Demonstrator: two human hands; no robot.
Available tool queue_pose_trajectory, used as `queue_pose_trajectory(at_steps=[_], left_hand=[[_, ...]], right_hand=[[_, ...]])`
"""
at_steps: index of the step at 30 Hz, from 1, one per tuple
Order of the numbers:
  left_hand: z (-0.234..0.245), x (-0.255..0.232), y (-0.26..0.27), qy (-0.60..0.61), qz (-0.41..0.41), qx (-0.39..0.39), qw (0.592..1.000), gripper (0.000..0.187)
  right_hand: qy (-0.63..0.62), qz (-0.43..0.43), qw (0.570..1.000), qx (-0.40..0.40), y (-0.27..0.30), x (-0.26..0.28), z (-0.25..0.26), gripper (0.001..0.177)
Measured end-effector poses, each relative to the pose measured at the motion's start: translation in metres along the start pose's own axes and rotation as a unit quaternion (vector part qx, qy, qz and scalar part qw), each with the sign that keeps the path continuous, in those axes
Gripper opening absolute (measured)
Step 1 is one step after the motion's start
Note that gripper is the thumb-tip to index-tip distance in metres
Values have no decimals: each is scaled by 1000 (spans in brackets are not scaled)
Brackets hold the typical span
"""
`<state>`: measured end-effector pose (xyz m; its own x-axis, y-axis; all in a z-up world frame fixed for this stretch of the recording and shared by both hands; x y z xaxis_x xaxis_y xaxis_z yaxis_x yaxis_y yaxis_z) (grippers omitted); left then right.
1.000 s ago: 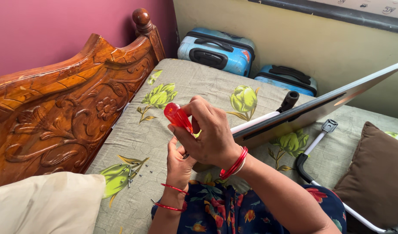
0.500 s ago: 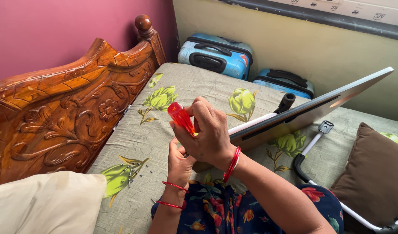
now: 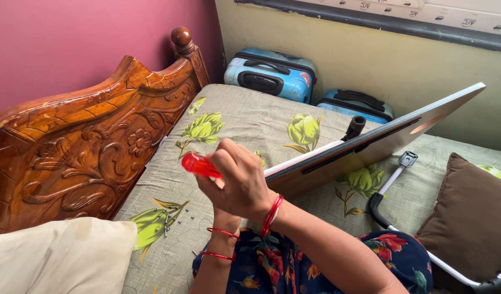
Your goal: The person assembles a wooden lap desk by attaching metal legs to the underside using a red screwdriver. They insert screws into the leg brackets and tighten them, working on one corner at a time.
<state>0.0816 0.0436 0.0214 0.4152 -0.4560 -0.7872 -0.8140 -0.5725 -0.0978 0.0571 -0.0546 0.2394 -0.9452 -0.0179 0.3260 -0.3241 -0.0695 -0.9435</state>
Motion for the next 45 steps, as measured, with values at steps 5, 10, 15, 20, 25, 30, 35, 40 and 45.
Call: queue_pose_trajectory(at_steps=[5,10,15,20,25,30,35,40,45], left_hand=[[18,16,7,-115,35,-66,991,85],[15,17,14,-129,-5,-94,987,90],[19,26,14,-141,-28,-66,987,81],[30,30,19,-208,-131,-81,966,79],[33,29,32,-288,-202,-115,929,88],[31,22,48,-209,-236,-138,939,93],[33,23,55,-223,-216,-185,932,86],[30,35,11,-205,-234,-138,940,76],[74,44,-50,-75,-229,-153,958,79]], right_hand=[[-10,-109,994,-22,0,-52,8,27],[-183,-339,918,-96,12,-131,57,21],[-187,-272,933,-142,17,-150,126,25],[-7,-192,977,-88,38,-163,163,31],[308,-96,946,-4,60,-164,195,24],[286,-91,953,33,74,-148,190,25],[303,-51,949,72,72,-125,178,27],[282,-50,958,24,91,-108,189,29],[202,-36,979,17,145,-98,156,37]])
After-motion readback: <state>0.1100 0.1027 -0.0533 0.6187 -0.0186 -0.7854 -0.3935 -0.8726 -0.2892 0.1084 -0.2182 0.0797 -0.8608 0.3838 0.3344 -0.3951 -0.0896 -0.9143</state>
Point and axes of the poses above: each hand's wrist, its own y-axis away from the middle knuckle, its own z-axis out of the back of the hand, x = y × z, the point moved 9 cm from there along -y, towards the middle knuckle, and after that the axes turned 12 degrees about -x, right-handed, at the moved point
